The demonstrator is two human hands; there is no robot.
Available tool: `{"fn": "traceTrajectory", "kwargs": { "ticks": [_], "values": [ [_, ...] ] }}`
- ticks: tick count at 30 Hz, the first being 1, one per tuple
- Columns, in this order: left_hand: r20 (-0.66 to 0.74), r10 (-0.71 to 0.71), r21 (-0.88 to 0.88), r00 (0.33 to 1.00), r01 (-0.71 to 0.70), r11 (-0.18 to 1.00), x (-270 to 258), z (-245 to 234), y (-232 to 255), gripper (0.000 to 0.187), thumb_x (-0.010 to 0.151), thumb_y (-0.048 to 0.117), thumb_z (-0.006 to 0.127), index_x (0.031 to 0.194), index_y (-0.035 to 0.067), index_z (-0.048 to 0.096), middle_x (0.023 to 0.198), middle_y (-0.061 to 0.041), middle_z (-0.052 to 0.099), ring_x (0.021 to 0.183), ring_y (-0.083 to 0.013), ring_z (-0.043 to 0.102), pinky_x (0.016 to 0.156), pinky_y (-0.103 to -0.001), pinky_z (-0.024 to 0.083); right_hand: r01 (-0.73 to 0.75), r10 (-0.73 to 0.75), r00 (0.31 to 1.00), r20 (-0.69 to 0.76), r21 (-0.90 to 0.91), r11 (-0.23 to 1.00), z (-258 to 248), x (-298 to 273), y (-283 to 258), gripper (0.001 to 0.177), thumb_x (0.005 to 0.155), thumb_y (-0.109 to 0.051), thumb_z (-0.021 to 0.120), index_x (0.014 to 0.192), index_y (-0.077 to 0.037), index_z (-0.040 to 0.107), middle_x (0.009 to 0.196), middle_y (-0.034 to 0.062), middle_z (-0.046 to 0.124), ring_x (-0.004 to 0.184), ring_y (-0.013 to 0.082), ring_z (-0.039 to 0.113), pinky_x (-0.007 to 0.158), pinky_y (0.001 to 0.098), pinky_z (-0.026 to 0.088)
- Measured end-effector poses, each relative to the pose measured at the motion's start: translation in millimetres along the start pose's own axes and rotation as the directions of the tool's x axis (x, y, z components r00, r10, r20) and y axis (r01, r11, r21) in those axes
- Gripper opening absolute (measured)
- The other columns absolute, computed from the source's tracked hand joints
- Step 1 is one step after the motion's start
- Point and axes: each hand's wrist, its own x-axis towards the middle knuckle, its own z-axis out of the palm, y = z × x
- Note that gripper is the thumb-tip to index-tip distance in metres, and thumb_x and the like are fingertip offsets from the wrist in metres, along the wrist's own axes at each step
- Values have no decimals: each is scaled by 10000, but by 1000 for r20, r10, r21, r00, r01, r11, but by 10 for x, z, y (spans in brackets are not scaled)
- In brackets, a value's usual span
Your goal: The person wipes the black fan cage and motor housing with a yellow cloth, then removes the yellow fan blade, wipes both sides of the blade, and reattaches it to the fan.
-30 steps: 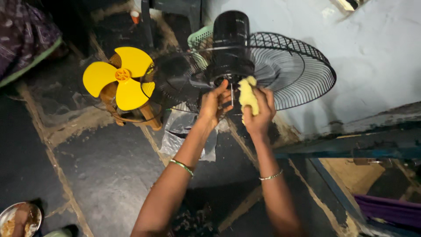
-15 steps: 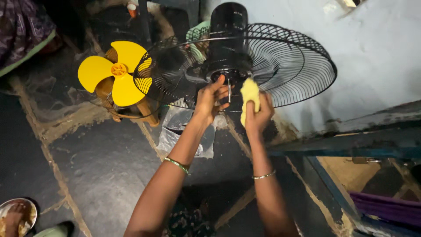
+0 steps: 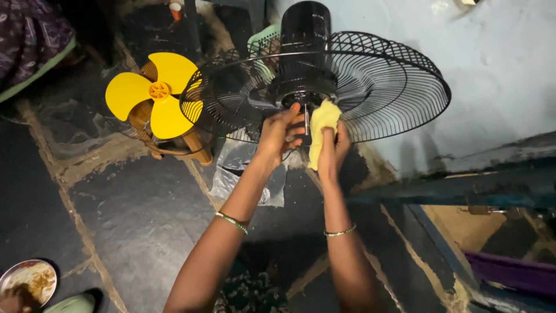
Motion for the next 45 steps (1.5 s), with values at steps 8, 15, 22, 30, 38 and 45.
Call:
{"fn": "traceTrajectory", "kwargs": {
  "ticks": [8, 15, 22, 30, 38, 45],
  "values": [
    [89, 20, 55, 996, -25, 998, -51, -118, -185, 239, 895, 181, 698, 1091, 51, 742, 900, -22, 757, 690, -98, 688, 628, -261, 582, 377, -347, 926, 149, -345, 860, 55, -31, -530, 265, 862, -120, 632, 1098, 1, 647, 1025, 187, 609, 942, 355, 623, 809, 423, 495],
    [53, 52, 98, 997, -57, 994, -159, -69, -179, 183, 885, 85, 735, 1056, 22, 756, 880, -12, 767, 659, -78, 659, 576, -237, 552, -251, 250, 948, 196, -23, 968, -16, 43, -17, 222, 956, -229, 602, 981, -27, 691, 816, -4, 639, 744, 133, 573, 687, 327, 467],
    [-34, 322, 376, 946, -287, 881, -307, 40, -94, 103, 907, 100, 757, 955, 20, 800, 772, -49, 725, 601, -60, 632, 510, -221, 521, -377, 410, 788, 459, -165, 911, -28, 366, 70, 324, 1008, -368, 628, 952, -59, 704, 750, -16, 616, 653, 71, 533, 577, 280, 432],
    [-36, 298, 238, 954, -282, 929, -311, 38, -149, 122, 848, 82, 829, 876, 8, 736, 769, -22, 703, 603, -65, 634, 520, -236, 547, -900, 536, 419, 733, 255, 355, -18, 320, 162, 385, 974, -352, 676, 1155, -15, 724, 944, 80, 750, 709, 184, 696, 624, 310, 563],
    [-21, 477, 461, 878, -415, 784, -491, -84, -145, 115, 849, 49, 800, 902, 20, 702, 813, -5, 731, 677, -81, 666, 555, -250, 532, -883, 596, 453, 663, 424, 199, -313, -95, 418, 315, 945, -372, 693, 1147, -130, 684, 891, 87, 725, 623, 254, 678, 529, 382, 553],
    [628, 770, 662, 111, -595, -455, -1466, -225, 678, 194, 926, 97, 836, 1073, 69, 713, 911, -55, 672, 792, -256, 640, 724, -390, 479, -849, 608, 491, 624, 498, 174, -338, -182, 532, 349, 955, -364, 712, 1188, -105, 692, 913, 82, 728, 634, 246, 669, 528, 389, 546]
  ]
}}
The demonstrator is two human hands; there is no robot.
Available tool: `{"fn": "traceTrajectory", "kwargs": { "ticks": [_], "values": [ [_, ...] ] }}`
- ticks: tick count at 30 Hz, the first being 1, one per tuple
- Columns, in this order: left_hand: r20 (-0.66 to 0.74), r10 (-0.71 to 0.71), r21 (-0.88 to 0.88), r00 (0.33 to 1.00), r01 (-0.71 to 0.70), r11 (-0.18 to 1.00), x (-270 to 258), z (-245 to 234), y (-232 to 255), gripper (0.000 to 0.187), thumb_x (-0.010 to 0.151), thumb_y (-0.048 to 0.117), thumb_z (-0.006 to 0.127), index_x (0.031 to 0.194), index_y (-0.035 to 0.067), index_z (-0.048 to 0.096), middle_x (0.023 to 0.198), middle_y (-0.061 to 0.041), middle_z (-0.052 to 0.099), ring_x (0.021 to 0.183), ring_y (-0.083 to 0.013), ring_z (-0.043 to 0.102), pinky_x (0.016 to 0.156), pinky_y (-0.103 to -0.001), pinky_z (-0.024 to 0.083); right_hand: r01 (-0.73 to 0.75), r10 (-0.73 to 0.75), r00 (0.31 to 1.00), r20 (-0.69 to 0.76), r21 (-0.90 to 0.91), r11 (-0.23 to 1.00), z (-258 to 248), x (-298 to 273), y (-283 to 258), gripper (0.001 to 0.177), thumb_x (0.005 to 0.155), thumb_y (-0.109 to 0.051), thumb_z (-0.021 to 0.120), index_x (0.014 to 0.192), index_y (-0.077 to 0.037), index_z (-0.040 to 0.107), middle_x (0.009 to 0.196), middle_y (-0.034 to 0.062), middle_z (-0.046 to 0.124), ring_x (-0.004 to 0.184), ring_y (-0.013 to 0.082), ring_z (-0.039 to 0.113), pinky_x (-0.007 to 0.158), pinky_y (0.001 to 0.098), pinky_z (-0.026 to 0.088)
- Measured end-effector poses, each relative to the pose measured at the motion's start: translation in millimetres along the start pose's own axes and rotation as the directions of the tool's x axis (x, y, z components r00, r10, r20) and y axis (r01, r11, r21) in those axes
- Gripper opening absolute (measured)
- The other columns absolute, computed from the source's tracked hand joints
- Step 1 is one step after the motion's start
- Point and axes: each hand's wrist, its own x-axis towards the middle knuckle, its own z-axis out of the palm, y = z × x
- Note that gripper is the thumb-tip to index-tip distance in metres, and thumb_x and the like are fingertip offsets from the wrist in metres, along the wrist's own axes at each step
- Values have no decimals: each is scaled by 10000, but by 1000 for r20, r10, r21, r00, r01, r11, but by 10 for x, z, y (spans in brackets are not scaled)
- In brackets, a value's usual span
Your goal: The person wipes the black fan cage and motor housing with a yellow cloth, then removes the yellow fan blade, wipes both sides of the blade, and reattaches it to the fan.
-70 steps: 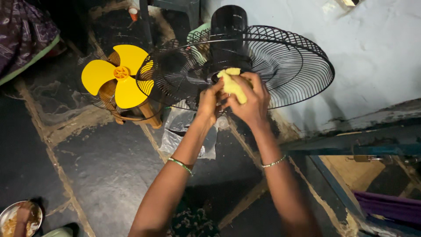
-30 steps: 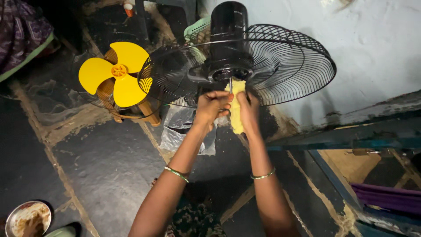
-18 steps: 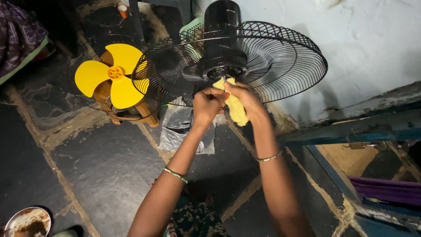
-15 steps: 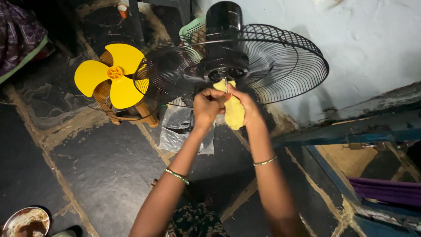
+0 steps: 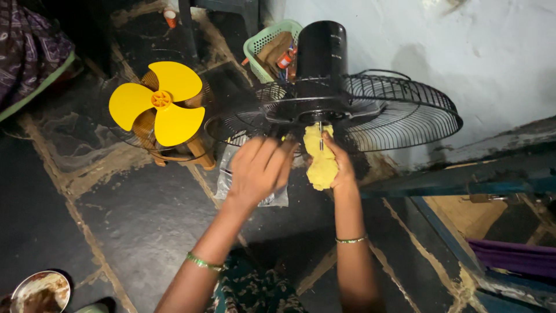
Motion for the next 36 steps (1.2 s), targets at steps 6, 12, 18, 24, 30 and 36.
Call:
{"fn": "traceTrajectory", "kwargs": {
  "ticks": [6, 12, 18, 24, 30, 36],
  "values": [
    [-31, -64, -9, 997, 64, 998, 809, -532, -274, 527, 859, 177, 789, 1310, -10, 589, 1258, -227, 631, 1200, -444, 565, 1025, -494, 439, 19, -21, 995, -94, -20, 1000, -23, 54, 126, 346, 953, -374, 704, 1165, -101, 698, 904, 97, 726, 630, 263, 681, 543, 403, 567],
    [317, -224, -339, 921, 331, 881, 974, -353, -444, 244, 940, 66, 712, 1179, 111, 734, 1059, -153, 749, 963, -351, 729, 811, -394, 563, 165, -150, 960, -237, 44, 985, 314, -254, 803, 408, 921, -331, 608, 1215, -60, 690, 1051, 107, 735, 876, 248, 712, 771, 385, 585],
    [235, -220, -321, 947, 289, 902, 877, -277, -526, 199, 945, 57, 723, 1140, 95, 741, 1016, -149, 747, 917, -339, 738, 759, -386, 565, 545, -865, 494, -90, -743, 389, 1082, -148, 868, 474, 1040, -287, 634, 1399, 1, 520, 1272, 125, 565, 1152, 204, 577, 1014, 336, 466],
    [240, -239, -307, 941, 308, 901, 814, -299, -520, 200, 928, 34, 729, 1123, 77, 738, 1008, -143, 754, 899, -322, 746, 762, -376, 564, 764, -925, 344, -158, -526, 374, 1758, -83, 1048, 448, 1081, -167, 626, 1449, 19, 448, 1276, 116, 590, 1133, 174, 572, 988, 309, 481],
    [237, -198, -330, 951, 270, 904, 785, -285, -515, 350, 813, -58, 707, 1142, 57, 738, 1044, -154, 756, 945, -313, 753, 815, -356, 579, 645, -983, 153, -105, -743, 179, 1802, 108, 931, 476, 1064, -100, 604, 1486, 16, 416, 1279, 160, 545, 1135, 235, 631, 911, 338, 552],
    [208, -222, -348, 953, 284, 893, 822, -272, -596, 236, 919, -22, 732, 1146, 43, 731, 1038, -150, 757, 957, -284, 770, 831, -335, 583, 490, -988, 148, 42, -871, 36, 1401, 376, 1125, 467, 1031, -100, 626, 1468, 31, 528, 1184, 186, 580, 1060, 319, 660, 892, 401, 549]
  ]
}}
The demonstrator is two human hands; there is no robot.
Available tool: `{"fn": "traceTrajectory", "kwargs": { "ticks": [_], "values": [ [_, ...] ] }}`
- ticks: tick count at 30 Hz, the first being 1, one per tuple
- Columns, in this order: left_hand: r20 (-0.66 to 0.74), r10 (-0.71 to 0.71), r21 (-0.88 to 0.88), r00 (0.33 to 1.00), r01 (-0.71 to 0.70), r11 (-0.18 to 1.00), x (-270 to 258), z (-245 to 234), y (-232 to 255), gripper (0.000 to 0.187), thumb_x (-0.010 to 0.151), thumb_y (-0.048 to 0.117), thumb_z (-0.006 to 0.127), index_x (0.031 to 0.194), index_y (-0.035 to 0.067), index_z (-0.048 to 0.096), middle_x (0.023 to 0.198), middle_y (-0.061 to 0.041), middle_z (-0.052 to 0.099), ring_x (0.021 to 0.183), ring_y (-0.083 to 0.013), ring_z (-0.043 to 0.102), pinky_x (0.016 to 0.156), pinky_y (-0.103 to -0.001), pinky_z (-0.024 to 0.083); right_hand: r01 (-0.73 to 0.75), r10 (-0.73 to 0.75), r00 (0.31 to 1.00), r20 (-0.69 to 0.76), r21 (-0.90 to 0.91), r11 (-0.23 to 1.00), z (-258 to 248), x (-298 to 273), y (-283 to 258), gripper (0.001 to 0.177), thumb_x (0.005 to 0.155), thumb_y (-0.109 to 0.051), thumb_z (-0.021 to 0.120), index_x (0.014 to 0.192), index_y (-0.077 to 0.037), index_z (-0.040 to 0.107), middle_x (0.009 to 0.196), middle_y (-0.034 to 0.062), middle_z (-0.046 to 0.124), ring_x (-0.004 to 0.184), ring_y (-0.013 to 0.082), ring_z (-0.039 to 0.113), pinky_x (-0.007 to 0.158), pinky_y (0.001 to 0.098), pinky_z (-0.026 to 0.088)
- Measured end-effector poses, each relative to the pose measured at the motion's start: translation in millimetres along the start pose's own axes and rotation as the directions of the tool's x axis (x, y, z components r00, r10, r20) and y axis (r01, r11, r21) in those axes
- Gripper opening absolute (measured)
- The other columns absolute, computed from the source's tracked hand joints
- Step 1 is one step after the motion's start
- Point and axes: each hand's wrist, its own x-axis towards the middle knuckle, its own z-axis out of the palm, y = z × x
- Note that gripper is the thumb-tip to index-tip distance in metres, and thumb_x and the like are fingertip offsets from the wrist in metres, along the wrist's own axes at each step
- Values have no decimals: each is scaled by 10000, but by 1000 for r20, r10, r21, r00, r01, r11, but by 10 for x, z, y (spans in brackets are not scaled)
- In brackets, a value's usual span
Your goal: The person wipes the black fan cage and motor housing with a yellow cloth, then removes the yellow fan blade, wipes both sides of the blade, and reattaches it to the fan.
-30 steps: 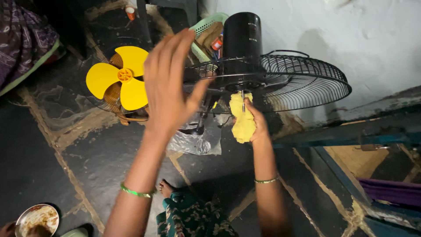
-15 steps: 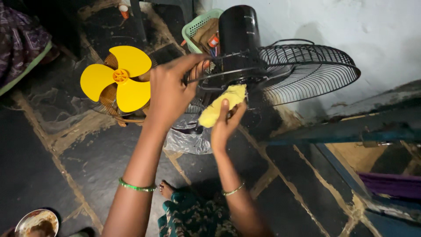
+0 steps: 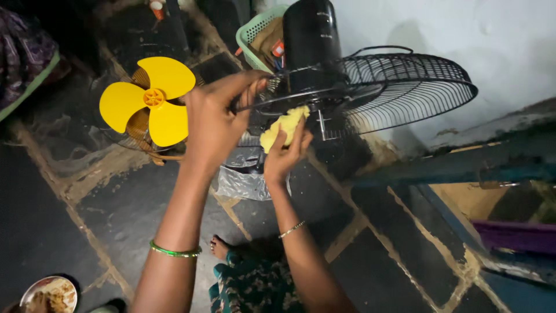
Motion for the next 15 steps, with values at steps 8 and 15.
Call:
{"fn": "traceTrajectory", "kwargs": {
  "ticks": [8, 15],
  "values": [
    [-27, -59, -17, 998, 58, 998, -5, -100, -38, 176, 983, 0, 708, 1150, 48, 733, 1024, -130, 766, 964, -265, 791, 816, -317, 584, -56, 57, 998, 11, -78, 995, -139, -52, 84, 400, 1017, -149, 686, 1380, -8, 597, 1198, 187, 634, 1039, 356, 655, 900, 454, 513],
    [-11, -17, 56, 1000, 18, 998, -15, -92, -67, 321, 847, -45, 706, 1157, 37, 731, 1034, -162, 751, 970, -312, 759, 823, -336, 569, 387, -320, 877, 359, -132, 913, -459, 226, 306, 406, 929, -74, 691, 1335, -81, 675, 1250, 140, 633, 1186, 338, 569, 1065, 498, 428]
  ]
}}
